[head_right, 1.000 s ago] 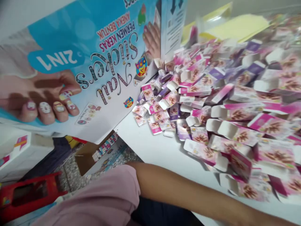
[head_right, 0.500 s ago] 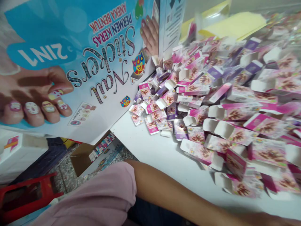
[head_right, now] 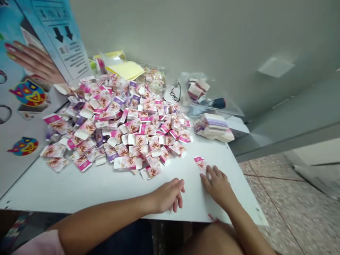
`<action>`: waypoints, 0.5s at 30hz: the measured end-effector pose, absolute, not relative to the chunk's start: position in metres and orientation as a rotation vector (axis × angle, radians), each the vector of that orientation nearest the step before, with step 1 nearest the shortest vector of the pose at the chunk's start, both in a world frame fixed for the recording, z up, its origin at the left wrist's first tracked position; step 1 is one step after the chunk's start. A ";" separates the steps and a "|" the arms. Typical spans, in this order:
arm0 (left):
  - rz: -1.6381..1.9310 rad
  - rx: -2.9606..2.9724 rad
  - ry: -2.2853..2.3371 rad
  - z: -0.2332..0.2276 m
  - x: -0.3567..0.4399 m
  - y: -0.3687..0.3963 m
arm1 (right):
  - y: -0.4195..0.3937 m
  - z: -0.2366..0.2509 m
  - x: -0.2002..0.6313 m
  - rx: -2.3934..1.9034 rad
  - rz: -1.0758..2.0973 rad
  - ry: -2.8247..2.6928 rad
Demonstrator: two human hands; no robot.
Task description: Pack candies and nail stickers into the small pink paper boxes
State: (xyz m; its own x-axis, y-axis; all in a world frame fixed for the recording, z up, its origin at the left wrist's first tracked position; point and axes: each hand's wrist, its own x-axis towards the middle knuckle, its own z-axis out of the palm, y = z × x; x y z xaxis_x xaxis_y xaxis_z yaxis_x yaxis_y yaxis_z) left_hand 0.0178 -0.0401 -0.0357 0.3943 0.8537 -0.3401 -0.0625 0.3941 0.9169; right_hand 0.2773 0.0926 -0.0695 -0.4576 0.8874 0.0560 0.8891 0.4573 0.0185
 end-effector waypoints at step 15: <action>0.810 1.403 1.152 -0.032 0.012 -0.042 | 0.064 -0.025 0.224 -1.709 0.483 -2.605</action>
State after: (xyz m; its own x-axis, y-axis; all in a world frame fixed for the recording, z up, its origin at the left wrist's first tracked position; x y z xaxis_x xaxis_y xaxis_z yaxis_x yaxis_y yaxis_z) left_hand 0.0123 -0.0417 -0.0320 0.2952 0.9471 -0.1258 0.2025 0.0667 0.9770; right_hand 0.2244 0.0639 -0.0254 -0.4123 0.8941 -0.1751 0.8974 0.3654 -0.2475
